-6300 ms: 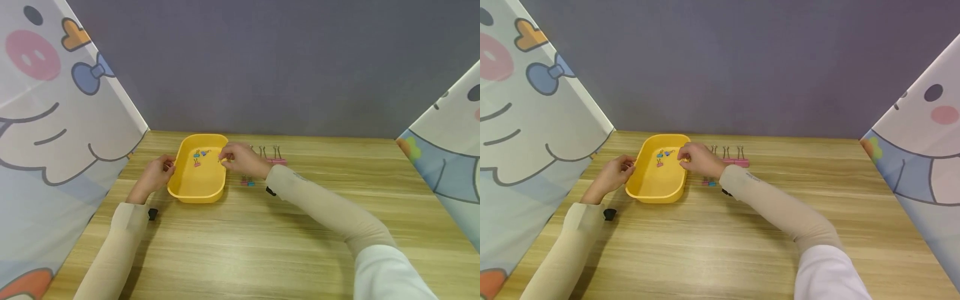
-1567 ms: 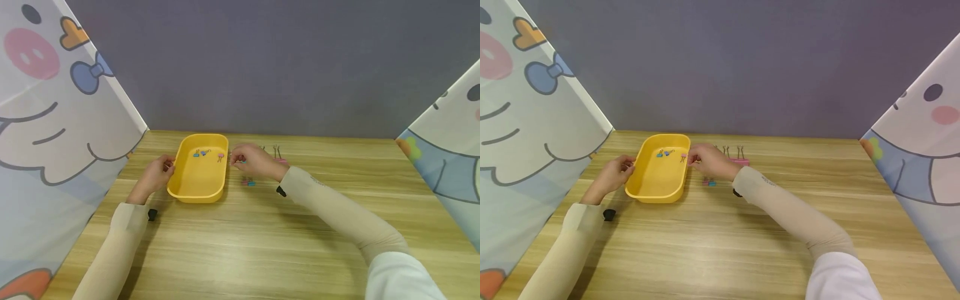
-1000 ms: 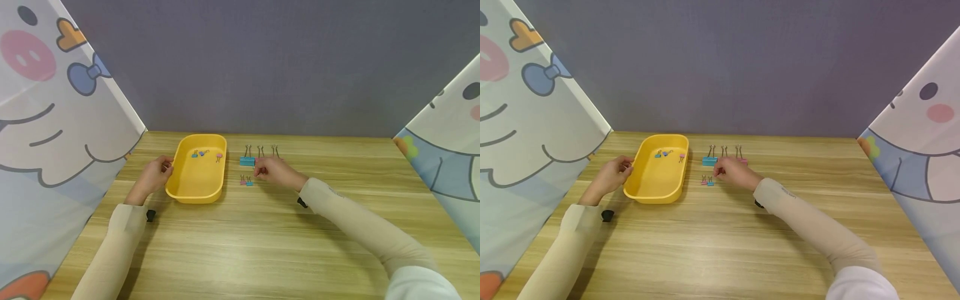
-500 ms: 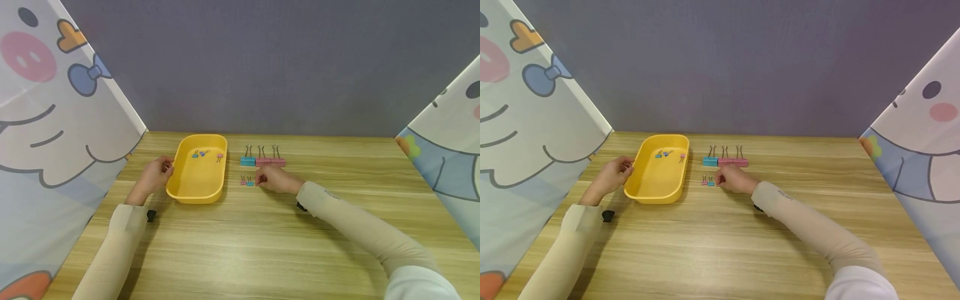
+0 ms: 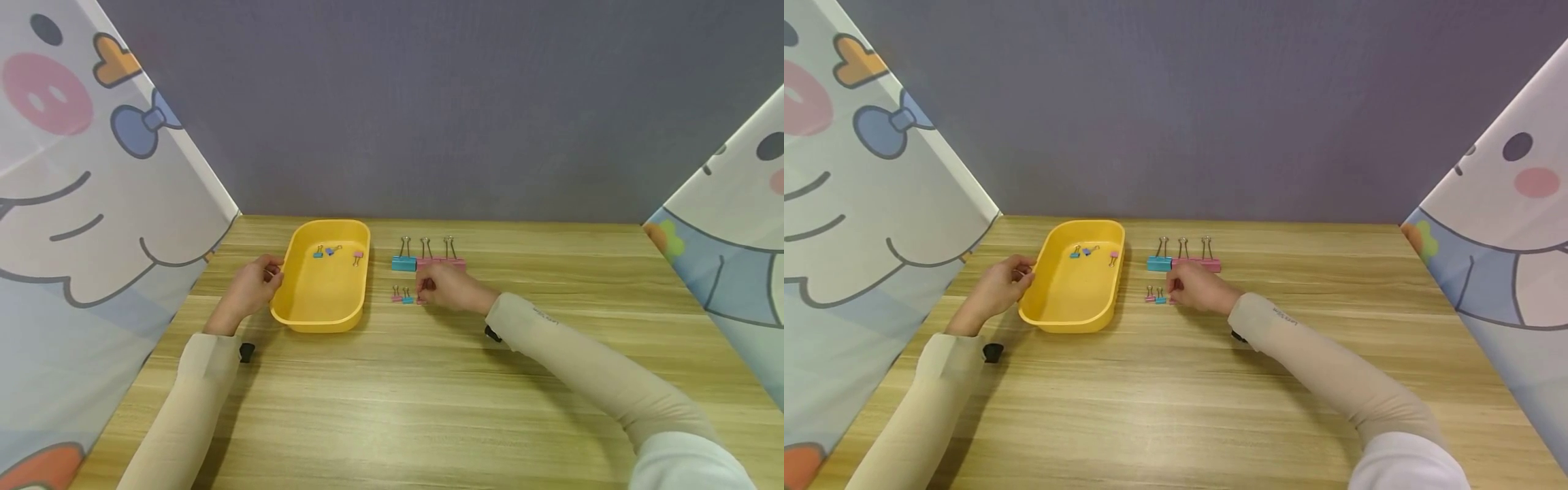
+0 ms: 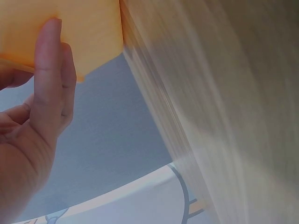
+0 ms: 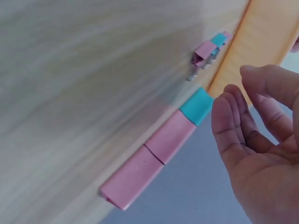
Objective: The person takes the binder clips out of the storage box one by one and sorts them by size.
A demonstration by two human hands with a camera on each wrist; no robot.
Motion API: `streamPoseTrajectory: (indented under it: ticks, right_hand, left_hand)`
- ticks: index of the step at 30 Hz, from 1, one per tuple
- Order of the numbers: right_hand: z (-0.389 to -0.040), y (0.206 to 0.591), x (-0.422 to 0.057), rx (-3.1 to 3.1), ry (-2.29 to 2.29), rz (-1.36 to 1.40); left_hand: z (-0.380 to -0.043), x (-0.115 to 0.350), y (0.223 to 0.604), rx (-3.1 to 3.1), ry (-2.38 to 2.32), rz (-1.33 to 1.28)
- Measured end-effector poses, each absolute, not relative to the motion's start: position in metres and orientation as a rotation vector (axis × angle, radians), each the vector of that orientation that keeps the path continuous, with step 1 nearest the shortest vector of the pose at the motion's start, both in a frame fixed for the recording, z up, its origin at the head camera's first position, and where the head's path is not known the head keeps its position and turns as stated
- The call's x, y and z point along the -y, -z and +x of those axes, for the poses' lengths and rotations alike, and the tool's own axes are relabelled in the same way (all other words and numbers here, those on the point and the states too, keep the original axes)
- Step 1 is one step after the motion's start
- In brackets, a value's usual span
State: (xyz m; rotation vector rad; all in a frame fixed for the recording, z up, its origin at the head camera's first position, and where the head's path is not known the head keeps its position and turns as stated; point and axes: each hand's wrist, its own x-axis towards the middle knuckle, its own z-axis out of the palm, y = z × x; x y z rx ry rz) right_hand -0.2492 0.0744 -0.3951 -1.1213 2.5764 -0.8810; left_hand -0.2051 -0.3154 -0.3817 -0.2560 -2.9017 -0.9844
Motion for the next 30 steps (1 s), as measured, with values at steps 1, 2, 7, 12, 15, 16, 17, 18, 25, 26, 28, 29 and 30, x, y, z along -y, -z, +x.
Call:
streamPoseTrajectory:
  ticks: [1, 2, 7, 12, 15, 16, 17, 18, 25, 26, 28, 29, 30]
  right_hand:
    - [-0.249, 0.393, -0.074, -2.580, 0.882, -1.127]
    - [-0.249, 0.391, -0.073, -2.586, 0.884, -1.133]
    - [-0.248, 0.380, -0.068, -2.656, 0.866, -1.178]
    - [-0.251, 0.369, -0.059, -2.706, 0.897, -1.223]
    - [-0.252, 0.362, -0.053, -2.702, 0.940, -1.221]
    - [-0.253, 0.361, -0.051, -2.700, 0.948, -1.217]
    - [-0.253, 0.359, -0.049, -2.698, 0.957, -1.210]
    - [-0.253, 0.357, -0.047, -2.697, 0.968, -1.204]
    - [-0.258, 0.348, -0.030, -2.726, 0.987, -1.229]
    - [-0.259, 0.346, -0.027, -2.733, 0.978, -1.238]
    - [-0.261, 0.344, -0.022, -2.735, 0.973, -1.241]
    - [-0.262, 0.343, -0.019, -2.732, 0.973, -1.230]
    - [-0.263, 0.342, -0.017, -2.729, 0.972, -1.214]
  left_hand:
    - [-0.205, 0.315, 0.382, 2.901, 0.981, -0.254]
    - [-0.205, 0.316, 0.382, 2.902, 0.979, -0.253]
    - [-0.205, 0.316, 0.382, 2.910, 0.971, -0.251]
    - [-0.205, 0.316, 0.382, 2.907, 0.941, -0.262]
    - [-0.205, 0.316, 0.382, 2.898, 0.945, -0.269]
    - [-0.205, 0.315, 0.382, 2.895, 0.946, -0.268]
    - [-0.205, 0.315, 0.383, 2.893, 0.947, -0.264]
    - [-0.205, 0.316, 0.383, 2.892, 0.948, -0.261]
    - [-0.205, 0.316, 0.383, 2.897, 0.942, -0.254]
    - [-0.205, 0.315, 0.382, 2.900, 0.947, -0.252]
    - [-0.205, 0.315, 0.383, 2.899, 0.954, -0.251]
    - [-0.205, 0.315, 0.383, 2.897, 0.958, -0.253]
    - [-0.205, 0.315, 0.383, 2.895, 0.961, -0.255]
